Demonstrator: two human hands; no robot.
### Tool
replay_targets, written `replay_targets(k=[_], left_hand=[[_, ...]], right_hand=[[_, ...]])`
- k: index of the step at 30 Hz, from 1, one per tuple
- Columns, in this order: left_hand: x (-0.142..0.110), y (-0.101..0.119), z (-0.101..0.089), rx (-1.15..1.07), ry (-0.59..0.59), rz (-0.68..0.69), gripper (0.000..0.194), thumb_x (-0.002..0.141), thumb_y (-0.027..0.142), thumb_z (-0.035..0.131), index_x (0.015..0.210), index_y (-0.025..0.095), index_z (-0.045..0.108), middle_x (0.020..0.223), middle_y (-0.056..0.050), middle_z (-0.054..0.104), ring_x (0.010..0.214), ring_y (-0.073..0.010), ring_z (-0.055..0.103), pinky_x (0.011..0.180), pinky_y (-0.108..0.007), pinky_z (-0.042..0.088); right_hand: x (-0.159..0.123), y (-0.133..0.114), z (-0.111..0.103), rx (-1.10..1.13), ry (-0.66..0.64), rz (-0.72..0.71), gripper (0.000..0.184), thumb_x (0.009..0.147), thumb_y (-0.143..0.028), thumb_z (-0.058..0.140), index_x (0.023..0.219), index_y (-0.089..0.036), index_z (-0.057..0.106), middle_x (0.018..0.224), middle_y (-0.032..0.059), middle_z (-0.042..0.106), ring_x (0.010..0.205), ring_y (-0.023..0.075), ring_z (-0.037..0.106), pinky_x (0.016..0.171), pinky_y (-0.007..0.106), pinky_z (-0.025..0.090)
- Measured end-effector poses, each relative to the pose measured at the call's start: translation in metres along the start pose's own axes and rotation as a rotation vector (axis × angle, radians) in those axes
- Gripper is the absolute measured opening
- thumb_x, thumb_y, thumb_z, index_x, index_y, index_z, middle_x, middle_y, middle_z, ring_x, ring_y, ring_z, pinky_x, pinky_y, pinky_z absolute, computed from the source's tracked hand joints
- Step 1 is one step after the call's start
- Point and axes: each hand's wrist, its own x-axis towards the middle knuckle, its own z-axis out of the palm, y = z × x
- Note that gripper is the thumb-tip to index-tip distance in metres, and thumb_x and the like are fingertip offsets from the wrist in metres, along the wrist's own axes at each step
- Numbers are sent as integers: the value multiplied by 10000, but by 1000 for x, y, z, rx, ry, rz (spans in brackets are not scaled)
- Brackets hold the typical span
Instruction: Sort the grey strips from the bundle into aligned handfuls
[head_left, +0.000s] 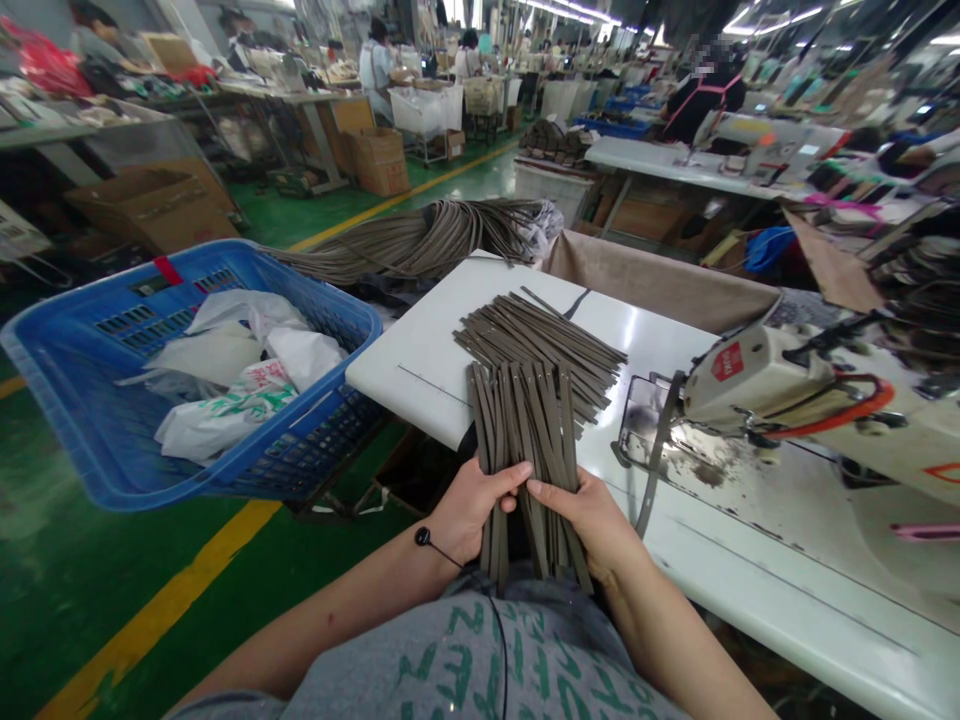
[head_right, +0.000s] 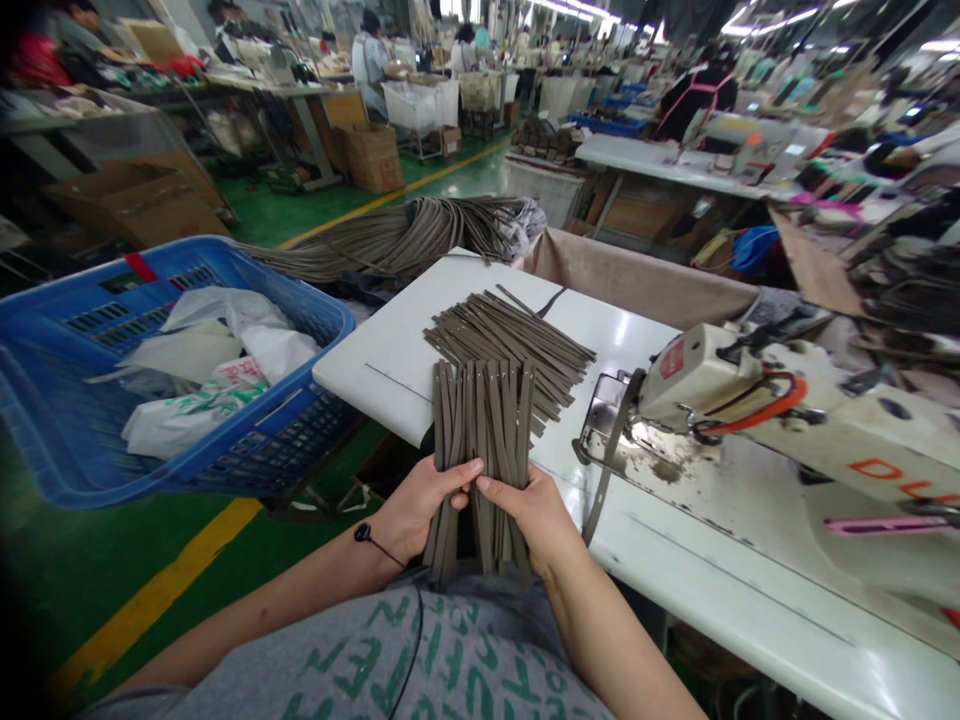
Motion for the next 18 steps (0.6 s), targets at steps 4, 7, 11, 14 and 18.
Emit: replay_targets(k=[4, 7, 11, 14, 18], left_hand=[[1, 2, 1, -63, 17, -64, 444, 591, 387, 918, 678, 129, 568, 553, 44, 495, 416, -35, 398, 399, -173, 296], [0, 5, 2, -130, -22, -142, 386, 590, 312, 917, 746, 110, 627, 557, 35, 531, 411, -37, 398, 424, -188, 359], [0, 6, 1, -160, -30, -172, 328, 637, 258, 884, 825, 88, 675, 596, -9, 599, 439, -68, 468, 463, -216, 434], [0, 6, 1, -181, 31, -136, 265, 651, 200, 876, 778, 87, 673, 636, -20, 615, 510, -74, 541, 484, -176, 448], [-3, 6, 3, -173, 34, -111, 306, 659, 226, 892, 856, 94, 698, 804, -57, 680, 604, -83, 606, 522, -162, 489]], right_hand=[[-1, -1, -1, 28, -32, 35, 490, 534, -402, 943, 899, -158, 726, 803, 84, 787, 640, 223, 720, 640, 337, 579], [-5, -1, 1, 57, -83, 42, 489, 575, -420, 925, 946, -170, 727, 806, 90, 791, 712, 273, 750, 698, 393, 597], [-6, -3, 2, 60, -95, 29, 459, 586, -383, 924, 950, -179, 731, 839, 86, 797, 760, 281, 757, 756, 410, 596], [-4, -4, 0, 50, -43, -8, 466, 555, -363, 940, 932, -171, 744, 901, 85, 798, 789, 255, 750, 756, 359, 585], [-2, -3, -1, 42, -46, 1, 506, 505, -372, 961, 910, -162, 744, 874, 74, 792, 686, 207, 723, 702, 331, 580]])
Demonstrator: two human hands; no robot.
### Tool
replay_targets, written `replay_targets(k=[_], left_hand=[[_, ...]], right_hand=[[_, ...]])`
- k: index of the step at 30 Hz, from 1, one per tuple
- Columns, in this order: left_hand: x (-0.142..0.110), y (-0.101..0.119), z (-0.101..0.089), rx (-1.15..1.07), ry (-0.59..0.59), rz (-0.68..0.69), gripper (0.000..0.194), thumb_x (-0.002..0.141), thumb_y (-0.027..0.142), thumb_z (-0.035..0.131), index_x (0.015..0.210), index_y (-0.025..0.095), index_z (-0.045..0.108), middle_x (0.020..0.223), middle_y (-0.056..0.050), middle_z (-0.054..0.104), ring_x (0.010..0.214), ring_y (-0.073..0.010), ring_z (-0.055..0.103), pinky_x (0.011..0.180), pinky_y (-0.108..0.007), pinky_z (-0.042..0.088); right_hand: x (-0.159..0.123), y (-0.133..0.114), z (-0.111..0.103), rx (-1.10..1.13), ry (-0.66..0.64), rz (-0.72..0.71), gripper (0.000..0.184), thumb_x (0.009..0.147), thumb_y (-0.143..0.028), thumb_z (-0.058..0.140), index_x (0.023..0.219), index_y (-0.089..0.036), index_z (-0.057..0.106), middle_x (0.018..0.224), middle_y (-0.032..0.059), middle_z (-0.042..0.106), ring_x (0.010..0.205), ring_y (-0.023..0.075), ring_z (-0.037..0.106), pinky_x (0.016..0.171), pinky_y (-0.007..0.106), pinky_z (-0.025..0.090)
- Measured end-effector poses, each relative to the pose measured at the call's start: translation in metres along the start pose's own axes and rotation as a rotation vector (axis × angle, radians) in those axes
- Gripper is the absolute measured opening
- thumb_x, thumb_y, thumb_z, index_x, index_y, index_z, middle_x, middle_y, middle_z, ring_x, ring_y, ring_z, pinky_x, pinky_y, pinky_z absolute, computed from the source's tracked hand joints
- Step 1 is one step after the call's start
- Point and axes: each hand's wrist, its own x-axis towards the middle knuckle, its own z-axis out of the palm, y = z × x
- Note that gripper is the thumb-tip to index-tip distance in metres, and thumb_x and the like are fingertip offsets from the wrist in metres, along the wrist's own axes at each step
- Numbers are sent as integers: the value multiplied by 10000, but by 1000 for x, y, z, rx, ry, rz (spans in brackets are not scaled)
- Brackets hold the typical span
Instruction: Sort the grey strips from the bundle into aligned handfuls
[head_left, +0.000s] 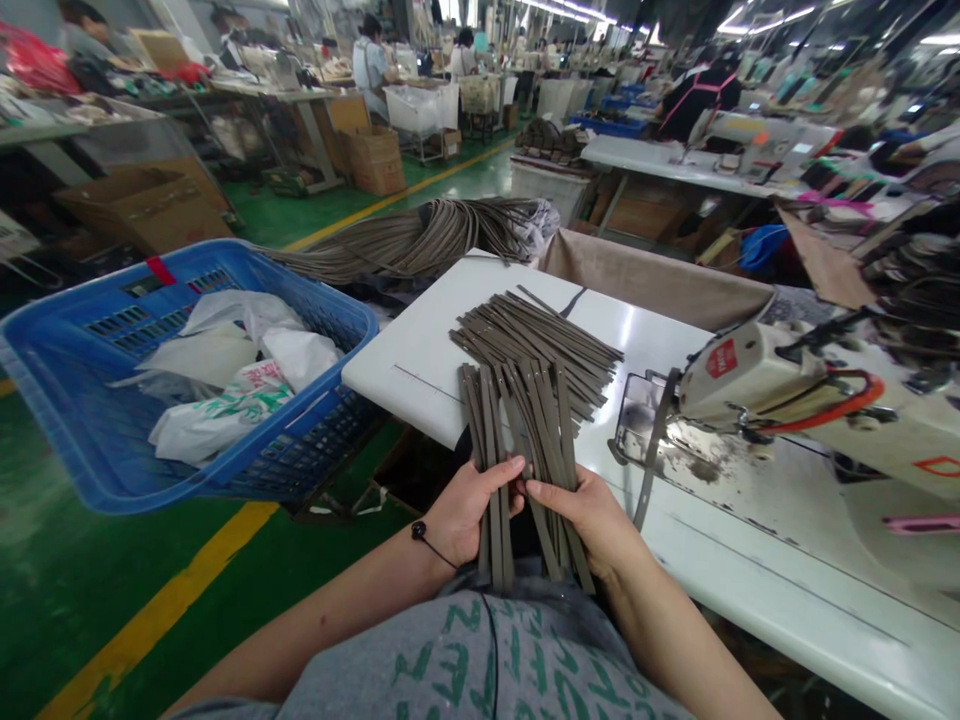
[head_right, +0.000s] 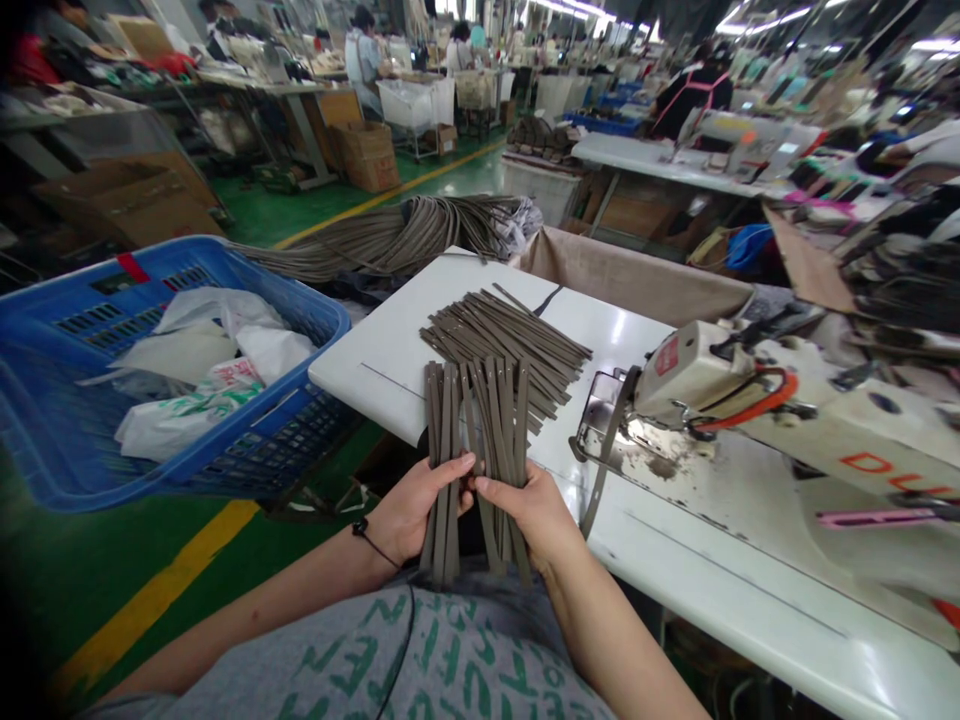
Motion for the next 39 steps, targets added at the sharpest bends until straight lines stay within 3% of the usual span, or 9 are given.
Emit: replay_targets(k=[5, 13, 20, 23, 26, 31, 35, 39], left_hand=[[-3, -3, 3, 84, -56, 25, 379, 613, 284, 923, 835, 83, 691, 703, -19, 639, 481, -34, 510, 434, -139, 386], [-2, -7, 4, 15, -36, 63, 422, 582, 217, 898, 924, 107, 678, 750, -44, 683, 609, -140, 630, 583, -256, 500], [-6, -3, 8, 0, -27, -42, 182, 681, 209, 739, 790, 89, 658, 576, -49, 623, 485, -159, 584, 513, -290, 509], [-6, -2, 9, -60, -46, -28, 121, 708, 140, 636, 785, 57, 679, 654, -98, 660, 569, -164, 622, 562, -271, 536], [-4, -1, 10, -76, 8, -9, 127, 715, 77, 591, 783, 45, 694, 672, -91, 659, 577, -131, 609, 564, -226, 531], [-4, 0, 7, -49, 8, 42, 173, 723, 72, 702, 896, 85, 701, 815, -77, 704, 554, -84, 574, 493, -180, 488], [-3, -1, 4, -27, -47, -44, 179, 705, 171, 814, 801, 82, 691, 624, -12, 608, 507, -68, 546, 504, -164, 483], [0, -6, 2, -4, -35, -66, 286, 614, 209, 898, 717, 93, 657, 567, 21, 551, 484, -57, 514, 489, -162, 451]], right_hand=[[-3, 0, 4, -88, -18, -29, 525, 509, -438, 956, 884, -153, 723, 750, 50, 765, 612, 185, 689, 637, 314, 568], [-7, -3, 5, -103, -49, -30, 572, 553, -464, 933, 1005, -170, 742, 759, 45, 770, 658, 207, 698, 646, 333, 567], [-4, -1, 1, -118, -10, -61, 417, 605, -487, 906, 775, -154, 721, 658, 28, 712, 582, 147, 627, 572, 259, 499], [-3, -5, 0, -93, 13, -73, 407, 629, -483, 891, 816, -154, 740, 688, 29, 712, 587, 125, 614, 577, 239, 493], [-4, -9, -2, -81, 11, -27, 412, 651, -454, 868, 903, -145, 765, 708, 46, 722, 615, 143, 628, 581, 245, 493], [-7, -11, -4, -58, -7, -6, 361, 637, -402, 856, 886, -157, 762, 720, 48, 739, 632, 179, 656, 629, 281, 513], [-9, -10, -4, -21, -163, 14, 349, 673, -406, 857, 891, -149, 765, 803, 74, 763, 682, 188, 680, 697, 312, 539], [-10, -8, -3, -59, -171, 10, 359, 635, -437, 891, 805, -147, 764, 784, 70, 758, 645, 173, 663, 674, 311, 539]])
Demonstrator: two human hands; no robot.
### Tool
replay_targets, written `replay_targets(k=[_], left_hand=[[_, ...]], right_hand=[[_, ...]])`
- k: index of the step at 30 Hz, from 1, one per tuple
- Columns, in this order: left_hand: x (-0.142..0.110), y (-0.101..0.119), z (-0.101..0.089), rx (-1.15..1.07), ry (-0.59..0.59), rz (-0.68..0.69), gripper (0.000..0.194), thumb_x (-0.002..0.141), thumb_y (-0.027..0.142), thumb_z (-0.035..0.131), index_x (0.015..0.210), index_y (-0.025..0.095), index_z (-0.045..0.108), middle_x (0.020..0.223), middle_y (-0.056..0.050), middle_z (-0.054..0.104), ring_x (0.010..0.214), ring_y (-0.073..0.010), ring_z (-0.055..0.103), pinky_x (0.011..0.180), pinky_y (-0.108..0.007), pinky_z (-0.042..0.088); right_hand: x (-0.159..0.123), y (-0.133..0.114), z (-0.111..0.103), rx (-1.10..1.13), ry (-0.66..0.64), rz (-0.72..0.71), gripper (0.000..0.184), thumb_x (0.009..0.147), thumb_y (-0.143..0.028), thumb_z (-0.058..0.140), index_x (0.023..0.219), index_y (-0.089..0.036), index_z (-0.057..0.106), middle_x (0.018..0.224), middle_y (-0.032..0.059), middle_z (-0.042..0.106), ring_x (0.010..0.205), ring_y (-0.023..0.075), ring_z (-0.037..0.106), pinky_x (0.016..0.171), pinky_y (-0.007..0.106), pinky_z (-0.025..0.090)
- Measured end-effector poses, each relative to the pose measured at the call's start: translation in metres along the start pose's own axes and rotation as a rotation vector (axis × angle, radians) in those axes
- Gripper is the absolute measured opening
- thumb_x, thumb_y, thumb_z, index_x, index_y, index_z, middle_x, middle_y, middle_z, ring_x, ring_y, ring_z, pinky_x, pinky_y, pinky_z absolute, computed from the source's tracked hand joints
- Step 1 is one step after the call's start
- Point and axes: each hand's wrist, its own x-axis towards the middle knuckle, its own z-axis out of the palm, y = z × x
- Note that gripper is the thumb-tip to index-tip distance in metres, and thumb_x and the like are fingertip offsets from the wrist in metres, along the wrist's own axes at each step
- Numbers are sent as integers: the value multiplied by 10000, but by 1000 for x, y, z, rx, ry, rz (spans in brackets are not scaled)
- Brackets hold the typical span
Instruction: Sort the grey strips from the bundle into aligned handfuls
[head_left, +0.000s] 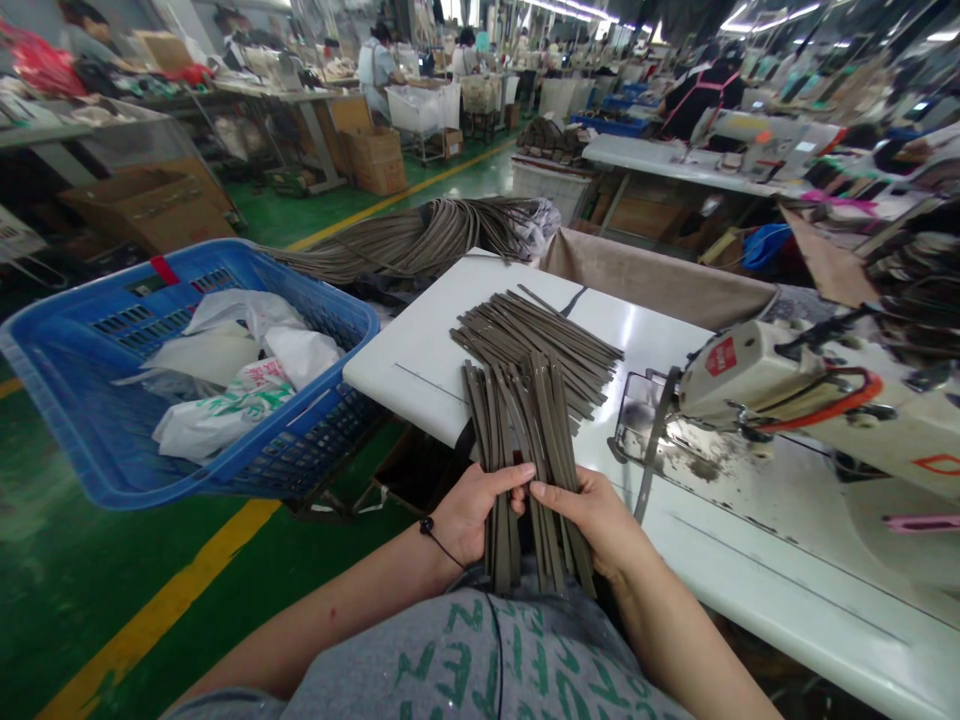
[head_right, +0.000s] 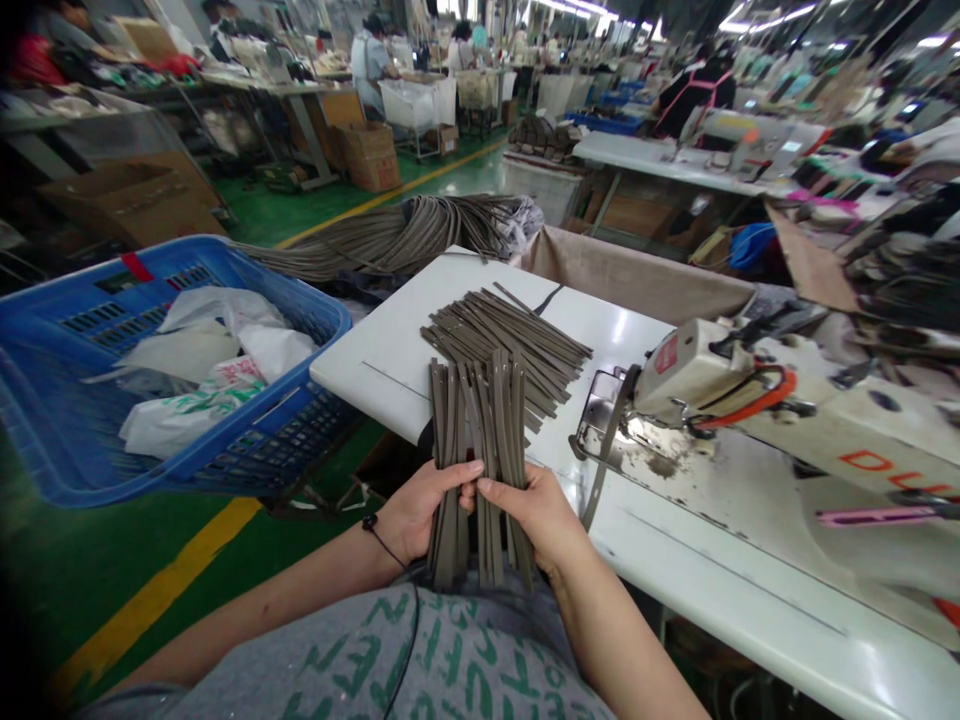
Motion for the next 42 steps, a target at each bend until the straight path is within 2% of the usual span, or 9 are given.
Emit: replay_targets(k=[4, 7, 12, 17, 22, 27, 33, 37, 42], left_hand=[[3, -4, 0, 33, -28, 56, 364, 584, 267, 926, 767, 105, 656, 607, 16, 580, 494, -74, 527, 518, -204, 464], [3, -4, 1, 24, -34, 40, 378, 583, 276, 925, 796, 99, 667, 634, -3, 611, 513, -90, 549, 543, -228, 484], [0, -1, 3, -25, -65, 36, 307, 639, 223, 874, 846, 81, 696, 633, -11, 625, 510, -76, 547, 521, -193, 472], [-5, 0, 7, -41, -45, 19, 225, 693, 216, 795, 853, 99, 689, 701, -56, 681, 605, -153, 643, 610, -270, 555], [-4, -1, 7, -74, -7, 30, 159, 699, 153, 734, 830, 125, 649, 695, -41, 663, 593, -132, 626, 629, -255, 543], [0, -4, 3, -77, -171, 66, 318, 754, 200, 700, 1061, 175, 621, 663, -11, 625, 543, -164, 590, 558, -317, 534], [0, -8, 1, 63, -241, 115, 305, 762, 371, 778, 836, 119, 622, 649, -40, 609, 520, -174, 606, 535, -309, 505], [0, -8, 1, 17, -176, 107, 276, 736, 301, 811, 844, 107, 646, 599, 7, 555, 494, -130, 544, 528, -300, 516], [3, -9, 0, 20, -68, 115, 291, 685, 265, 847, 831, 97, 659, 584, 23, 533, 503, -108, 521, 486, -245, 484]], right_hand=[[1, 3, 1, -29, 10, -15, 393, 617, -472, 899, 801, -149, 772, 793, 66, 759, 665, 167, 661, 674, 296, 532], [1, 4, 2, -22, 30, -27, 388, 619, -457, 901, 816, -151, 768, 791, 63, 761, 660, 169, 662, 672, 299, 538], [2, 4, 1, 17, 91, -15, 457, 577, -463, 920, 884, -174, 745, 744, 48, 755, 665, 205, 689, 684, 339, 563], [4, 4, -3, -29, 193, -46, 427, 561, -456, 930, 803, -173, 723, 654, 11, 706, 578, 152, 626, 573, 261, 507], [4, 2, -5, 13, 143, -21, 402, 634, -471, 894, 844, -172, 725, 728, 28, 727, 628, 142, 652, 607, 243, 520], [5, 4, -7, 13, 87, 1, 404, 681, -477, 863, 905, -189, 688, 747, 18, 726, 585, 128, 652, 565, 238, 527], [6, 5, -2, -103, 93, -30, 398, 724, -538, 811, 752, -176, 649, 665, 2, 680, 506, 90, 591, 449, 186, 440], [5, 7, 1, 5, 104, -13, 353, 773, -506, 768, 885, -178, 701, 760, 42, 736, 593, 141, 659, 549, 242, 535], [5, 9, -1, 46, 161, 25, 346, 712, -364, 811, 992, -185, 713, 798, 46, 757, 670, 178, 701, 591, 267, 564]])
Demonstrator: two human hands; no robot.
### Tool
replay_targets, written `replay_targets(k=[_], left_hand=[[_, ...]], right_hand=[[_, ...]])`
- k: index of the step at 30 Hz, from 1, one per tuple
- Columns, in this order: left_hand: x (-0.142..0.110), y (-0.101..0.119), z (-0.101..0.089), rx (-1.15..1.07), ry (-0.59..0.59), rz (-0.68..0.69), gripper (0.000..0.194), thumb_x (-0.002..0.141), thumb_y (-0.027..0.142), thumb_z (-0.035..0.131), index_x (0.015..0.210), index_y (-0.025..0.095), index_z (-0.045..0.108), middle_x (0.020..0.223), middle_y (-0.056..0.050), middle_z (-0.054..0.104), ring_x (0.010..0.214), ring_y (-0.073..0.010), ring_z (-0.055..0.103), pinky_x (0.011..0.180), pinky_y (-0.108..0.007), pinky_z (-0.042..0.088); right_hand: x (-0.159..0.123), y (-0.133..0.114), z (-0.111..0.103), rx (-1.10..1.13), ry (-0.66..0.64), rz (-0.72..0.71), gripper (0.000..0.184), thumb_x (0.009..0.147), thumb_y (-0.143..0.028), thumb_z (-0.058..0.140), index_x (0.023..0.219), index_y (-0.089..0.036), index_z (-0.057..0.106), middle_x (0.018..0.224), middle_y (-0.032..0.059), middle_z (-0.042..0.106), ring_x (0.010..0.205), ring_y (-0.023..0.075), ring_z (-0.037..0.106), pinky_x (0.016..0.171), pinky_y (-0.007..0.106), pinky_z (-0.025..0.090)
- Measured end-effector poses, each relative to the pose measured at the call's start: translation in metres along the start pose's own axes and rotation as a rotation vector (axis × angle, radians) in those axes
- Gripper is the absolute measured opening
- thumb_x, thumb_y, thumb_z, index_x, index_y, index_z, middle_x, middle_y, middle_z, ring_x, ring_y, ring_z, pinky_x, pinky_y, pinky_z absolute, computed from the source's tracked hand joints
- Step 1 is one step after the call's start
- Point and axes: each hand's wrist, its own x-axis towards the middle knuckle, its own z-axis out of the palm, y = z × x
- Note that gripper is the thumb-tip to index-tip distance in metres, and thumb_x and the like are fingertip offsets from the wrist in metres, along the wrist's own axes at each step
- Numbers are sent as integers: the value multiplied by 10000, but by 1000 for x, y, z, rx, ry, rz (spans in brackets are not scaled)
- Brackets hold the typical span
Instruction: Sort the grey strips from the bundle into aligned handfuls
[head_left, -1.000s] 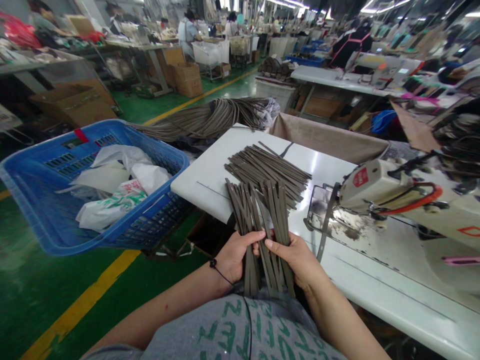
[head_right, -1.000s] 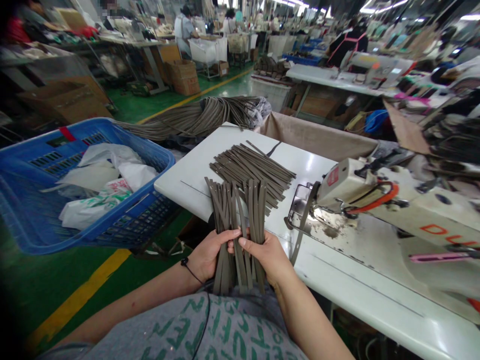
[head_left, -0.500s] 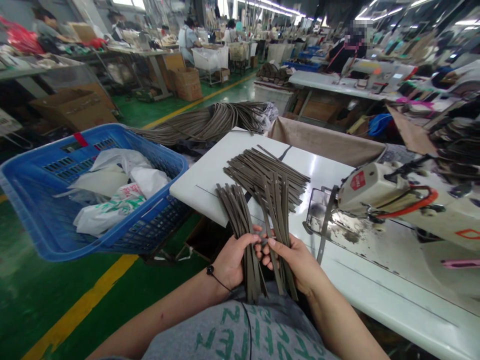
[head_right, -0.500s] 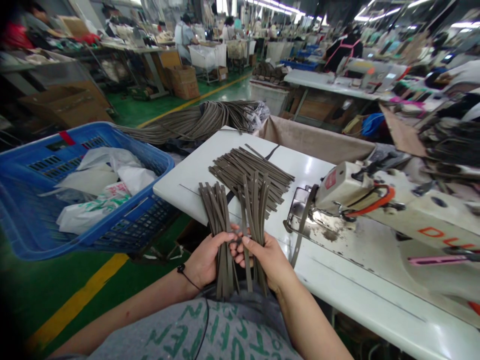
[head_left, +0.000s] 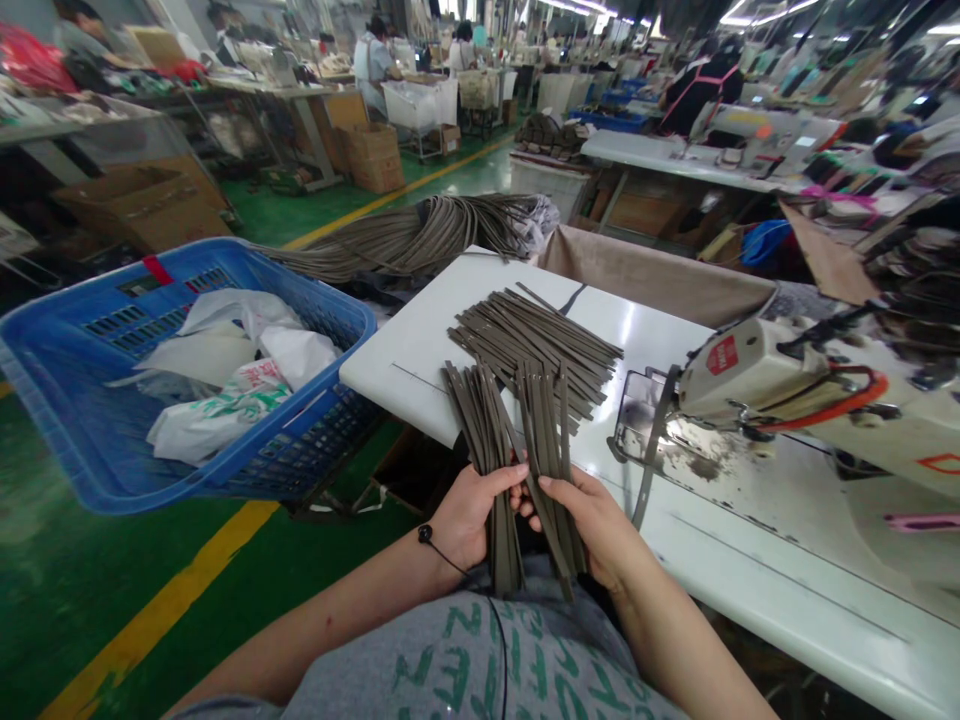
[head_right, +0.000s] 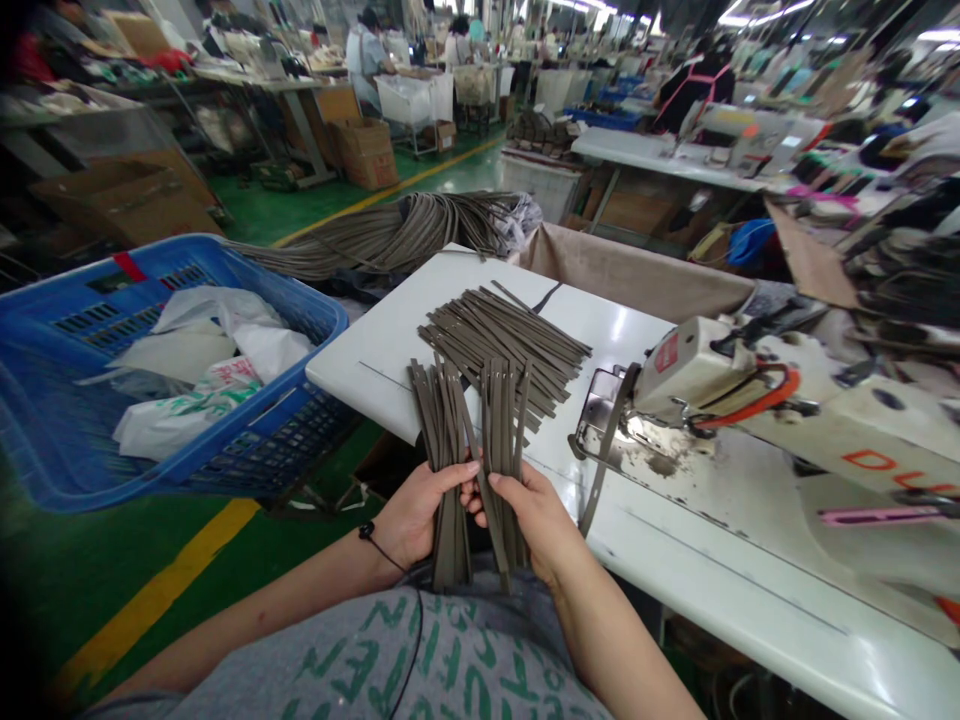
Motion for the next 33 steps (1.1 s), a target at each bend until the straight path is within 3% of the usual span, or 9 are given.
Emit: replay_targets(k=[8, 13, 18, 22, 25, 29, 33], left_hand=[[0, -4, 2, 45, 69, 23, 372, 624, 327, 890, 636, 132, 574, 534, 32, 514, 462, -106, 510, 479, -272, 507], [-1, -4, 3, 52, 109, 24, 357, 615, 295, 898, 738, 120, 613, 567, 14, 571, 465, -103, 526, 496, -264, 505], [-4, 0, 3, 0, 69, -31, 354, 644, 264, 853, 889, 114, 647, 689, -47, 662, 573, -177, 635, 526, -297, 534], [-6, 4, 4, -11, 100, -27, 205, 693, 226, 764, 813, 98, 658, 607, -31, 620, 510, -135, 583, 495, -247, 499], [-8, 7, 6, -43, 130, -24, 128, 671, 150, 718, 773, 92, 665, 679, -51, 647, 586, -127, 609, 572, -235, 532], [-8, 7, 7, -7, 164, 1, 170, 648, 126, 754, 798, 98, 678, 731, -39, 655, 595, -105, 596, 570, -215, 525], [-6, 3, 4, 82, 123, 49, 290, 655, 263, 866, 822, 108, 686, 628, 7, 599, 520, -68, 533, 504, -174, 448]], right_hand=[[-2, 2, -1, -54, -35, -61, 369, 676, -446, 863, 860, -179, 689, 771, 31, 749, 652, 160, 685, 638, 278, 560], [-4, 2, 1, -100, -20, -111, 411, 658, -480, 873, 860, -180, 677, 740, 20, 738, 628, 150, 656, 607, 269, 534], [-5, 3, 1, -101, -24, -83, 439, 697, -504, 837, 948, -179, 685, 756, 33, 743, 633, 158, 658, 641, 291, 533], [-5, 3, -2, -113, 0, -82, 387, 718, -453, 809, 965, -177, 699, 737, 26, 732, 633, 167, 649, 669, 309, 525], [-3, 2, -5, -165, 24, -122, 314, 710, -404, 779, 913, -173, 718, 726, 24, 719, 683, 191, 651, 672, 309, 508], [-2, 2, -8, -238, 35, -195, 317, 715, -367, 753, 971, -182, 733, 826, 28, 736, 825, 219, 661, 768, 324, 502], [-3, 3, -8, -270, 25, -199, 337, 729, -397, 767, 989, -189, 717, 778, 2, 711, 752, 194, 637, 744, 323, 496]])
